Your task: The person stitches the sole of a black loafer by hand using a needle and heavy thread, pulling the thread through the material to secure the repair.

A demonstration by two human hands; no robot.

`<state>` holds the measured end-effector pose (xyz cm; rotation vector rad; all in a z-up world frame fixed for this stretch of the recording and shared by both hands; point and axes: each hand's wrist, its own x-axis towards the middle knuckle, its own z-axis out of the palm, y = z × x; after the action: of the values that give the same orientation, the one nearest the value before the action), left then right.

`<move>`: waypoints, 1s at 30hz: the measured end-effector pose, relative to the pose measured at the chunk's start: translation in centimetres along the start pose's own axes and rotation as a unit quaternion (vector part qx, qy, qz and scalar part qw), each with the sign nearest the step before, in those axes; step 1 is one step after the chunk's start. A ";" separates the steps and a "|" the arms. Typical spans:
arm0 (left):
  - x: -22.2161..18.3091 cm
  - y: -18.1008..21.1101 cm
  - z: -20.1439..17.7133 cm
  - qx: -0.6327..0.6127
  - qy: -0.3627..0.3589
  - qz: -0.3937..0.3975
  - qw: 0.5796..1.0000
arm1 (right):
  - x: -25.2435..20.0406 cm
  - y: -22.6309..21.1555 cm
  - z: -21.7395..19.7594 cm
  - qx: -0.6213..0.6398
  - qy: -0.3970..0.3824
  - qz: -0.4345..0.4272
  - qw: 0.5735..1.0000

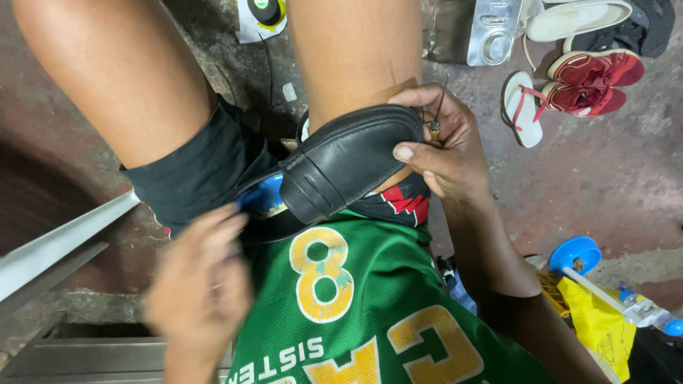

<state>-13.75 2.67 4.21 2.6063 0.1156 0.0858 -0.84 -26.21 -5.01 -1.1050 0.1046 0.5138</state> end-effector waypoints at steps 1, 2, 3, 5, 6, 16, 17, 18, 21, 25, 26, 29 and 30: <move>0.9 1.4 1.0 -0.020 -0.042 0.014 0.999 | 0.0 0.0 0.1 -0.001 0.003 0.001 1.000; 2.0 2.1 1.5 -0.005 -0.056 0.002 0.998 | 0.1 0.1 0.3 -0.008 -0.011 -0.013 1.000; 2.8 2.6 2.2 0.010 -0.070 -0.010 0.997 | 0.1 0.1 0.4 -0.015 -0.025 -0.026 0.999; 3.5 2.8 3.0 0.014 -0.067 -0.025 0.997 | 0.0 0.4 0.3 -0.021 -0.027 -0.036 0.999; 3.3 2.8 2.6 0.005 -0.050 -0.034 0.998 | -0.1 0.6 0.3 -0.019 -0.019 -0.029 0.999; 3.3 1.2 5.2 -0.075 -0.099 0.006 0.992 | 0.2 0.1 -0.3 -0.005 -0.058 -0.007 0.998; 3.2 1.1 5.5 -0.092 -0.093 -0.022 0.991 | 0.2 -0.1 -0.2 -0.012 -0.060 0.007 0.998; 3.1 0.9 5.8 -0.110 -0.091 -0.048 0.989 | 0.0 -0.3 0.0 -0.019 -0.056 0.022 0.998; 2.9 0.5 6.2 -0.179 -0.084 -0.094 0.976 | 0.1 -1.0 0.5 -0.037 -0.064 0.033 0.997; 2.9 0.8 6.5 -0.250 -0.095 -0.151 0.952 | -0.2 -3.4 1.2 -0.106 -0.063 0.076 0.989; 3.0 0.8 6.6 -0.267 -0.096 -0.148 0.947 | -0.3 -4.2 1.2 -0.173 -0.064 0.079 0.980; 3.2 0.6 7.1 -0.299 -0.100 -0.148 0.937 | -0.6 -6.7 0.7 -0.360 -0.080 0.128 0.920; 3.2 0.5 7.1 -0.299 -0.101 -0.151 0.937 | -0.5 -7.6 0.2 -0.414 -0.093 0.170 0.889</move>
<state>-9.95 -1.06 -1.55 1.9488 0.3560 -0.2241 2.07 -28.77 1.50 -1.8806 -0.1077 1.0314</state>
